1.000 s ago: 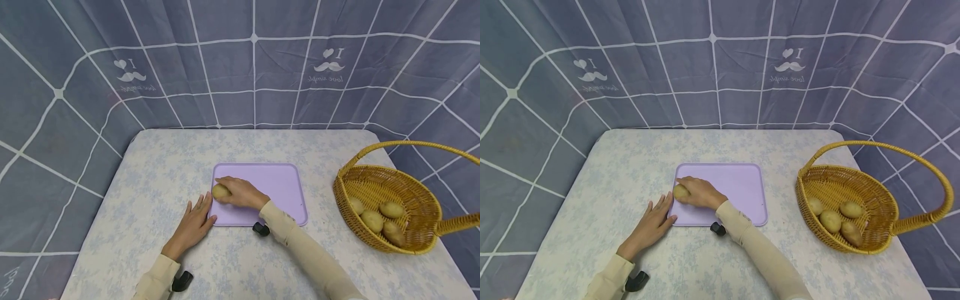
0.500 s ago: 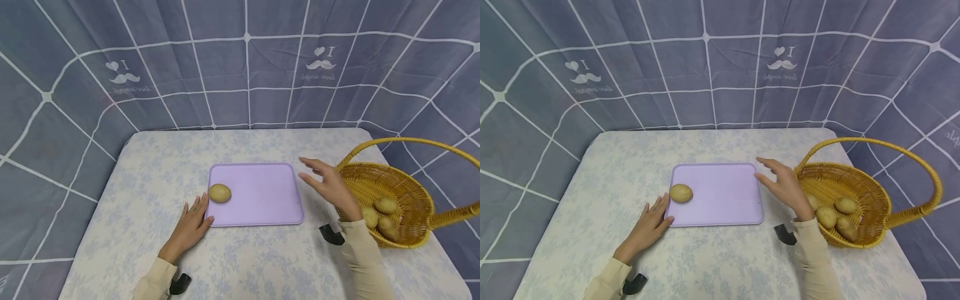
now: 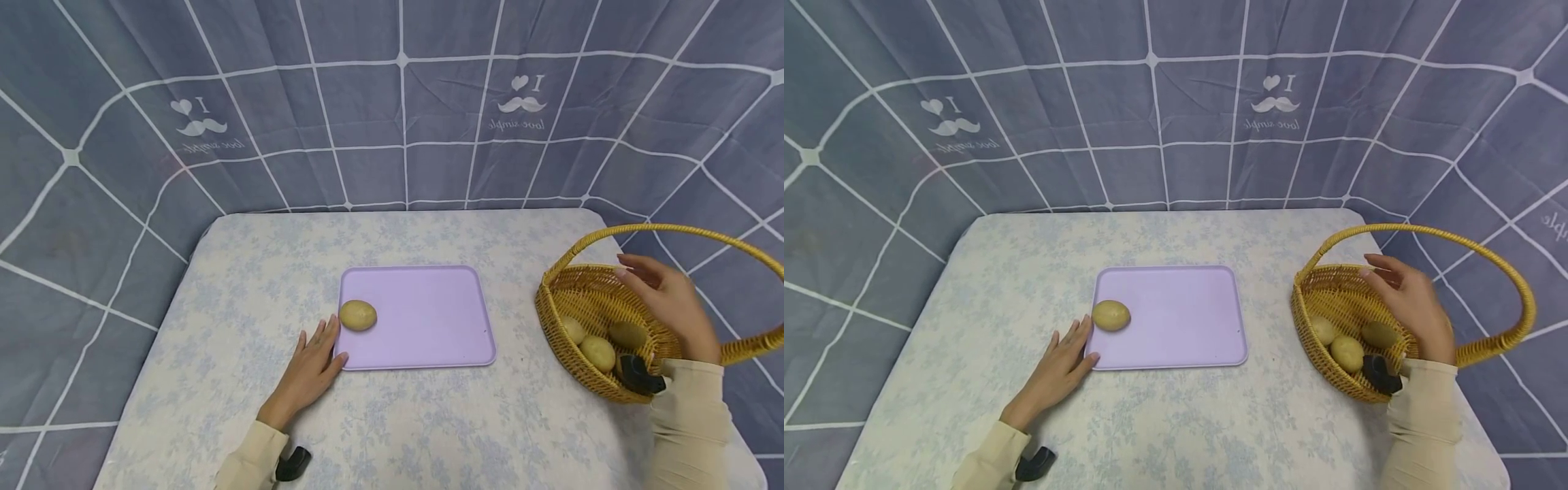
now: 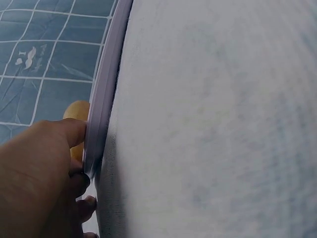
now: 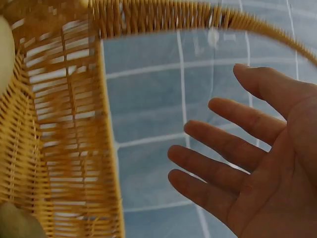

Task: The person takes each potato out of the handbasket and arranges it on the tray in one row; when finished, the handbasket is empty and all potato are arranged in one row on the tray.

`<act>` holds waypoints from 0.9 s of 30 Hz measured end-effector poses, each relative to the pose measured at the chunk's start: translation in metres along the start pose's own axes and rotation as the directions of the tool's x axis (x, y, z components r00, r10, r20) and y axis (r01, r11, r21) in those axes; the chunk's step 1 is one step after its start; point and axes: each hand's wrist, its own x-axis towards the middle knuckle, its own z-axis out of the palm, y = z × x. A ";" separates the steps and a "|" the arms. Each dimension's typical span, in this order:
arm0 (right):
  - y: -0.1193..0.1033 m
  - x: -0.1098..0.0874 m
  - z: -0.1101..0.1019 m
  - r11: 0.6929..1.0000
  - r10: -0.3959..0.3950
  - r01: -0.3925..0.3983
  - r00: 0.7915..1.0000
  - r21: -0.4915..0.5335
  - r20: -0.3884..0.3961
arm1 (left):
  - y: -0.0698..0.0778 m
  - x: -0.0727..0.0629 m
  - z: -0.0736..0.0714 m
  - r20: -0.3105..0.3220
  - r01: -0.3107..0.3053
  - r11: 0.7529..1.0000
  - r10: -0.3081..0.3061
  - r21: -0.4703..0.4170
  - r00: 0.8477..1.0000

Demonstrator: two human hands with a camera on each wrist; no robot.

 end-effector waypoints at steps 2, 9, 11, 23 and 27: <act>0.008 0.000 -0.005 0.999 0.044 -0.044 0.999 -0.001 0.003 | 0.000 0.000 0.000 -0.001 -0.001 1.000 0.001 -0.001 1.000; 0.030 -0.003 -0.009 0.994 0.101 -0.103 0.994 0.046 0.044 | 0.000 0.000 0.000 -0.001 0.000 1.000 0.000 0.000 1.000; 0.035 -0.002 -0.007 0.993 0.106 -0.109 0.992 0.049 0.065 | -0.001 0.000 0.000 -0.002 0.003 1.000 -0.003 0.000 1.000; 0.065 -0.012 0.009 0.982 0.187 -0.182 0.949 -0.041 0.252 | -0.001 0.001 0.000 -0.002 0.003 1.000 -0.003 0.002 1.000; 0.069 -0.015 0.012 0.977 0.210 -0.208 0.941 -0.036 0.266 | -0.001 0.000 0.000 -0.001 0.003 1.000 -0.003 -0.003 1.000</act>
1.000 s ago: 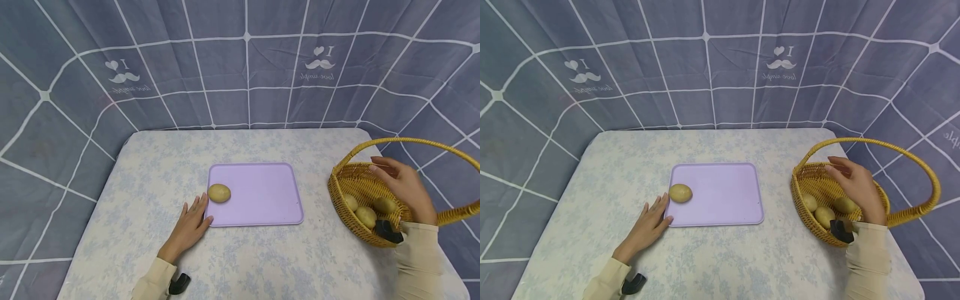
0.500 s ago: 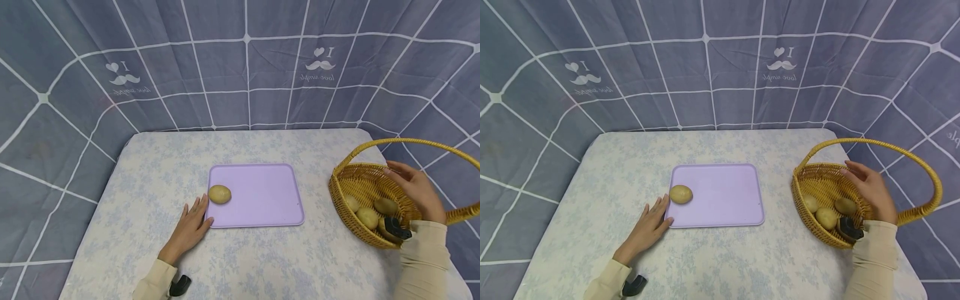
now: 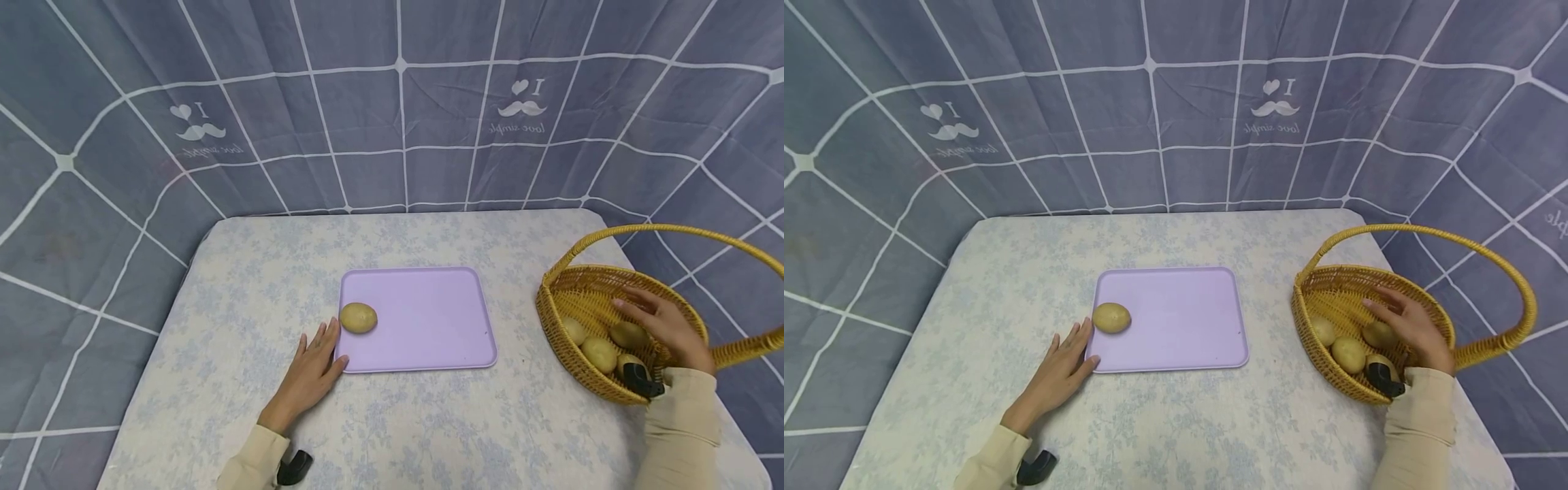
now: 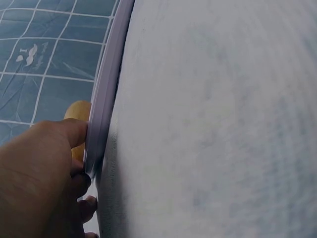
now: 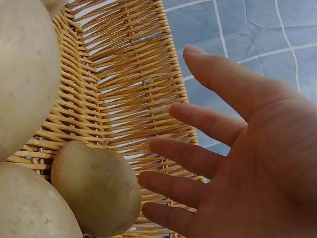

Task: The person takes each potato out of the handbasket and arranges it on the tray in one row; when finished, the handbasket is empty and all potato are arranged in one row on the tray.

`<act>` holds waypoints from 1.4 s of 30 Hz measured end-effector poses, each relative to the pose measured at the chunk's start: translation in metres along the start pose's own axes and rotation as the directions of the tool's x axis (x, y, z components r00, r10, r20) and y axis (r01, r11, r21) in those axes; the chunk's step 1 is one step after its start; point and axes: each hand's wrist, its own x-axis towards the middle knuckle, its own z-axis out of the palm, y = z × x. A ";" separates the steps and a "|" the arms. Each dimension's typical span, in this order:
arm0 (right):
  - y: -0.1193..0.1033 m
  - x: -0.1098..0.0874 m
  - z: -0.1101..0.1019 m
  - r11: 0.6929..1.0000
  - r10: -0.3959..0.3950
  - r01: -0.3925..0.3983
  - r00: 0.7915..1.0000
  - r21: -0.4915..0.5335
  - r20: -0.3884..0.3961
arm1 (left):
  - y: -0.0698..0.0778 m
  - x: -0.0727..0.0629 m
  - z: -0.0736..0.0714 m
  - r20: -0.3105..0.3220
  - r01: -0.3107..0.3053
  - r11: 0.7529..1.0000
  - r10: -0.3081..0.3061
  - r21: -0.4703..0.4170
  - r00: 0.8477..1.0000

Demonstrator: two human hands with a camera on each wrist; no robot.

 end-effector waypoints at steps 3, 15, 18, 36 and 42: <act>0.002 0.001 0.001 1.000 0.007 -0.007 1.000 0.008 0.001 | 0.000 0.000 0.000 -0.001 0.000 1.000 0.000 0.002 1.000; 0.013 -0.004 0.006 0.999 0.009 -0.007 0.999 -0.041 0.040 | -0.001 -0.001 0.001 -0.010 -0.007 1.000 0.007 -0.003 1.000; 0.016 -0.006 0.007 1.000 0.005 -0.005 0.999 -0.004 0.041 | -0.002 -0.001 0.001 -0.011 -0.007 1.000 0.006 -0.004 1.000; 0.017 -0.008 0.011 0.997 0.082 -0.081 0.992 -0.021 0.099 | -0.001 -0.002 0.002 -0.015 -0.005 1.000 0.005 0.005 1.000; 0.015 -0.009 0.009 0.999 0.013 -0.012 1.000 0.035 -0.015 | 0.000 -0.001 0.001 -0.016 -0.006 1.000 0.006 0.010 1.000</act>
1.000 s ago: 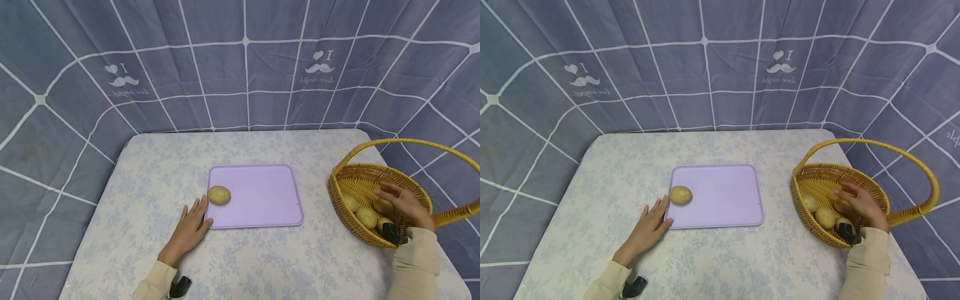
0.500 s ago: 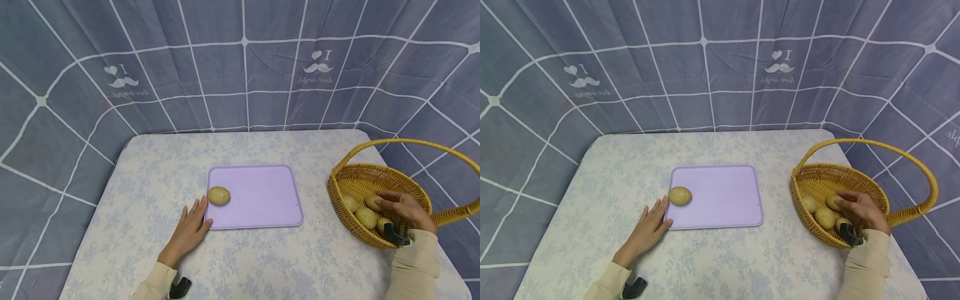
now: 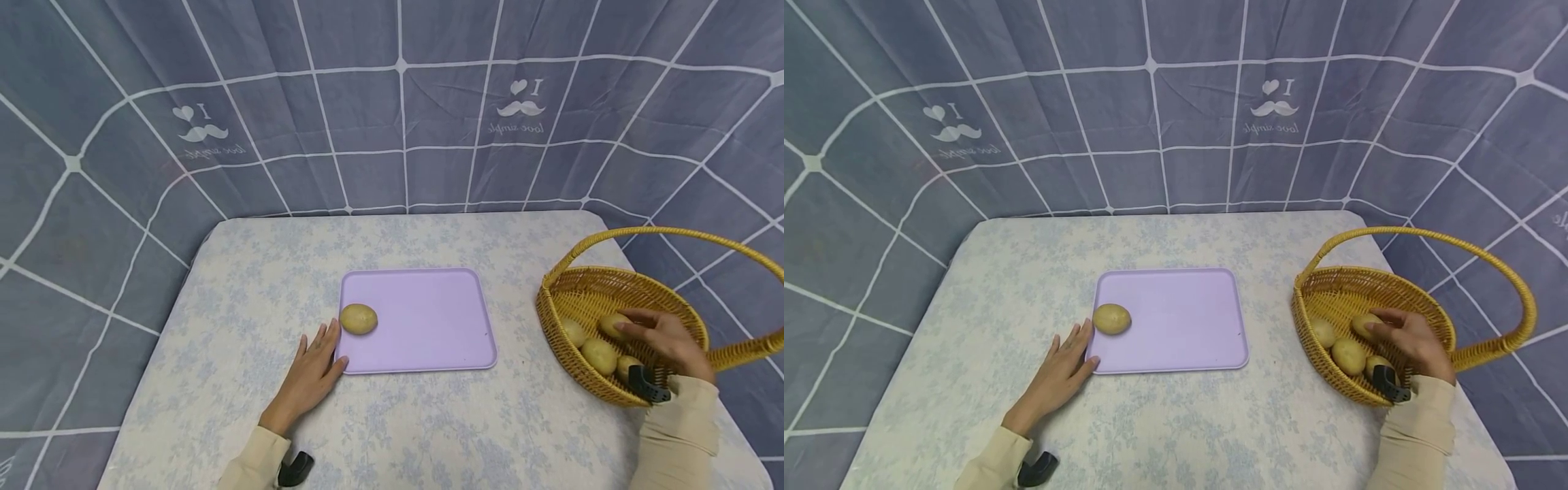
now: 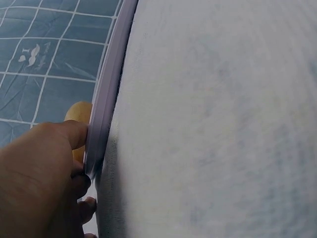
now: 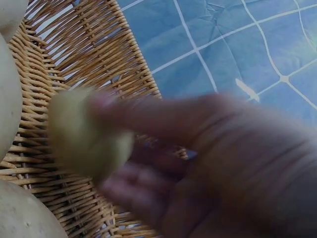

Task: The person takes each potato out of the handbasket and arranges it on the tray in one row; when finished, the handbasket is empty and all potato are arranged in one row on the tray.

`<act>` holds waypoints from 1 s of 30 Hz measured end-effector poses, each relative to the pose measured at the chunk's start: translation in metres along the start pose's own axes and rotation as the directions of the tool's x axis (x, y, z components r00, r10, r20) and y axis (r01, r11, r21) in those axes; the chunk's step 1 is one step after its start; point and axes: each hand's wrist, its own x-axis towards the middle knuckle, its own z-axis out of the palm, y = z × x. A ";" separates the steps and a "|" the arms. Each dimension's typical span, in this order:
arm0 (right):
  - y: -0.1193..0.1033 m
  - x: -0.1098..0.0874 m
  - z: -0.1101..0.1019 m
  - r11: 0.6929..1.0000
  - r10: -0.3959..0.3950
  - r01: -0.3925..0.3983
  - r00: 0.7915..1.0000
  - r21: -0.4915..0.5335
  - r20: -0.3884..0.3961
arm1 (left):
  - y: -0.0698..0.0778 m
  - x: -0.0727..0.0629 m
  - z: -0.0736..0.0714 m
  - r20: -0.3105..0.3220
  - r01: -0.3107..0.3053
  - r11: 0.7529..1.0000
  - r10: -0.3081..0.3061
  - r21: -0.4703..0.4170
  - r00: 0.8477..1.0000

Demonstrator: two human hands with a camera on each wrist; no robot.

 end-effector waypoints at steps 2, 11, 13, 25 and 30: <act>-0.006 -0.001 -0.002 0.998 -0.024 0.027 0.999 0.065 -0.046 | 0.000 0.001 0.000 0.000 0.000 1.000 0.000 -0.003 1.000; -0.048 -0.005 -0.008 0.989 -0.018 0.041 0.987 0.143 -0.160 | 0.002 0.002 -0.001 0.005 0.000 1.000 0.000 -0.010 1.000; -0.057 -0.005 -0.008 0.988 -0.011 0.039 0.983 0.147 -0.184 | 0.002 0.001 0.000 0.003 0.001 1.000 -0.001 -0.008 1.000; -0.109 -0.002 0.013 0.696 -0.220 0.386 0.917 0.606 -0.332 | 0.002 0.000 0.000 0.009 0.013 1.000 -0.013 -0.009 1.000; -0.127 0.001 0.030 0.616 -0.241 0.476 0.872 0.628 -0.426 | 0.002 -0.001 -0.001 0.006 0.014 1.000 -0.014 -0.007 1.000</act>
